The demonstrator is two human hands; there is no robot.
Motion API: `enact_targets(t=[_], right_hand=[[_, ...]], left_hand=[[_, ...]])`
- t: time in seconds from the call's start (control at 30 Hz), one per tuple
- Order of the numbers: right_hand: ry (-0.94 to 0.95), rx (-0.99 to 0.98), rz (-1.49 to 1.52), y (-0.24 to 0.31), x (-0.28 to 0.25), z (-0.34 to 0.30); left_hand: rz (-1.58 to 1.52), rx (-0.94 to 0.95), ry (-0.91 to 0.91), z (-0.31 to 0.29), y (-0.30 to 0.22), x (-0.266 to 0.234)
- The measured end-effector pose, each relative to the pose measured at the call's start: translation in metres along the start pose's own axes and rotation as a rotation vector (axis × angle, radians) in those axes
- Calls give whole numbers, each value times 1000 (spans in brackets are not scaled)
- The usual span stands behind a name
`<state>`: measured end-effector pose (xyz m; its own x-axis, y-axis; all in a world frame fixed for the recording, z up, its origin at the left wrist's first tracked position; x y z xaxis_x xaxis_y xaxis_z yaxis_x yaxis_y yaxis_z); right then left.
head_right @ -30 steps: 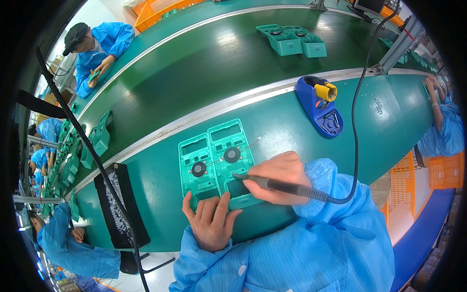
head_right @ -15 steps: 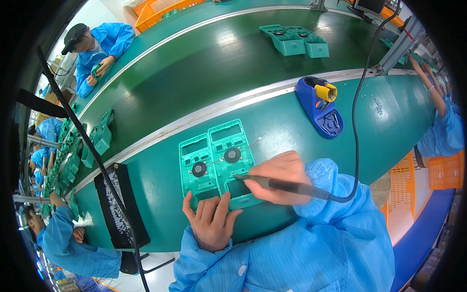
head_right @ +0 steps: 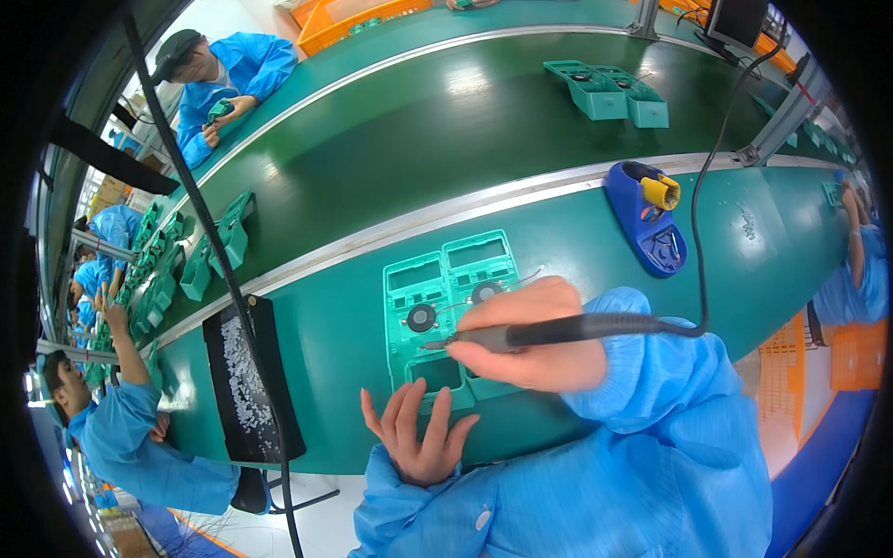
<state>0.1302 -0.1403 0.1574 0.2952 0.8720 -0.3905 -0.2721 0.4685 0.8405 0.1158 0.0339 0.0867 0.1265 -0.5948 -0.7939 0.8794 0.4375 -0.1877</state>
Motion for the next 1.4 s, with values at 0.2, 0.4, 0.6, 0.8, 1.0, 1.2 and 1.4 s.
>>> enact_targets(t=[0.2, 0.4, 0.6, 0.8, 1.0, 1.2, 1.4], right_hand=[[-7, -180, -80, -1, 31, -3], [-3, -144, -109, -3, 35, -2], [12, -151, -103, -6, 38, -4], [44, -152, -102, -7, 42, -4], [39, -168, -105, -6, 42, -4], [51, -162, -115, -5, 44, -3], [55, -167, -114, -5, 44, -3]], left_hand=[[-11, -36, 44, 0, 6, 6], [-48, 5, 38, 1, 7, 5], [-54, -2, 33, 1, 7, 5], [-49, -12, 38, 1, 7, 5], [-57, -7, 39, 1, 7, 5], [-58, -3, 49, 1, 8, 5], [-59, 0, 50, 1, 7, 5]])
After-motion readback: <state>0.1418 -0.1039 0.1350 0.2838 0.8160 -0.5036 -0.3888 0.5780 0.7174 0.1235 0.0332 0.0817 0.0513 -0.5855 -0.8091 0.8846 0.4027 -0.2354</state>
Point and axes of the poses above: each hand's wrist, its own z-axis towards the middle knuckle, its own x-axis out of the palm, y = z × x, the point moved 10 cm from there along z, towards the middle knuckle, and after that the axes turned 1 degree about x, right-handed, at the moved point
